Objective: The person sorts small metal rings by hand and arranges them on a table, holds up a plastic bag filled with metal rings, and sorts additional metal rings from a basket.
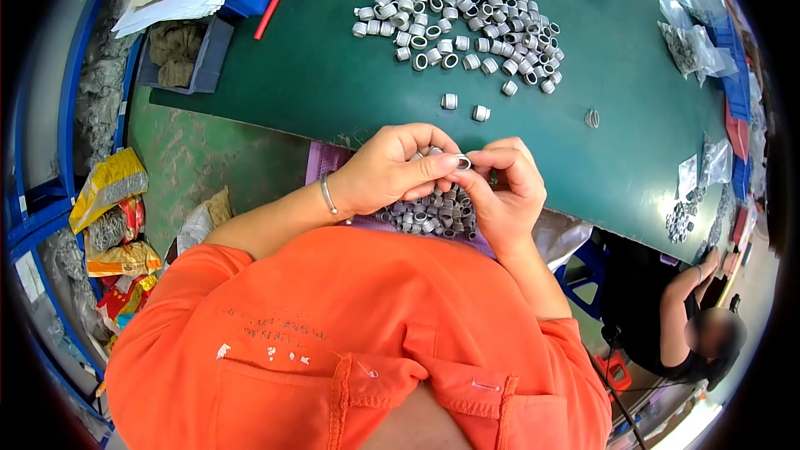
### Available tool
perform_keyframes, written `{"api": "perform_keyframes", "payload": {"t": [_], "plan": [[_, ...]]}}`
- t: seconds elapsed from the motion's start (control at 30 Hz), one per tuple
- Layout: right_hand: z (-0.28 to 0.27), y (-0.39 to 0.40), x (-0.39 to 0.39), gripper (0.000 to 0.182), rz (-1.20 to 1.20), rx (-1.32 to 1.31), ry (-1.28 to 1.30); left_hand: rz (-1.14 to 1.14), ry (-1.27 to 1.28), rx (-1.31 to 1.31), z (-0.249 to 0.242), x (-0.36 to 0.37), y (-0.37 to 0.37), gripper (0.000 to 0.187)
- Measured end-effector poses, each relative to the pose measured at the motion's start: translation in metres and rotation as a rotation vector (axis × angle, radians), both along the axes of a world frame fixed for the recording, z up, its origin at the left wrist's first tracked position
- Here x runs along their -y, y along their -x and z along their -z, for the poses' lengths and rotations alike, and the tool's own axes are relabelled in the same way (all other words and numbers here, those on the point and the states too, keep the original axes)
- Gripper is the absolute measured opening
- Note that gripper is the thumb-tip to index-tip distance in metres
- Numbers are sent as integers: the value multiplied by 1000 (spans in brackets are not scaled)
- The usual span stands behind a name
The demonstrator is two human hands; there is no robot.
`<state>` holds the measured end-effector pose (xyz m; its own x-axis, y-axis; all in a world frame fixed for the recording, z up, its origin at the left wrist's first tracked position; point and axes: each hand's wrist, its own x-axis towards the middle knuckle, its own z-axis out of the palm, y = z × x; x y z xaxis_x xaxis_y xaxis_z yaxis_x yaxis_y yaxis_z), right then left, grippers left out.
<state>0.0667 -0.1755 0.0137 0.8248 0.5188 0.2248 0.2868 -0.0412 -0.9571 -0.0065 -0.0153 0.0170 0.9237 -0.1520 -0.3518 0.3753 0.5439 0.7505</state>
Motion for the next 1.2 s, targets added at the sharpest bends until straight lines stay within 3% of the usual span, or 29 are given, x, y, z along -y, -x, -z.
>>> {"api": "perform_keyframes", "payload": {"t": [0.07,0.17,0.23,0.3,0.37,0.47,0.57,0.63,0.73,0.87,0.93,1.03,1.1,1.17,1.2], "plan": [[-2,-8,2,22,-98,53,0,-44,-50,-6,-2,-1,0,16],[3,-34,8,12,79,320,172,-191,71,-29,-3,-18,-4,13],[1,-43,9,14,142,230,269,-261,103,38,7,-37,-8,21],[-2,-46,2,18,49,314,309,-297,328,143,9,-51,-11,24],[-1,-45,-8,28,-96,395,399,-350,351,81,5,-57,-13,24],[10,-47,-7,26,-127,429,415,-372,324,98,10,-58,-15,20],[6,-40,-3,16,-110,-505,-96,-359,280,156,16,-56,-14,16],[0,-41,-1,17,-143,-845,-289,-373,275,163,14,-55,-14,13],[2,-40,5,17,-212,-1034,-442,-373,281,155,16,-55,-14,14],[3,-35,9,18,-248,-1058,-501,-381,275,168,16,-55,-14,14],[4,-29,11,19,-330,-920,-445,-378,278,170,16,-54,-14,14],[-14,-30,11,18,-494,-427,-45,-373,288,196,17,-55,-15,14],[-15,-45,4,23,-245,317,227,-368,299,214,18,-55,-14,14],[-1,-57,-8,24,90,482,374,-386,290,206,18,-55,-14,14],[4,-62,-9,24,90,484,375,-386,291,208,18,-55,-13,14]]}}
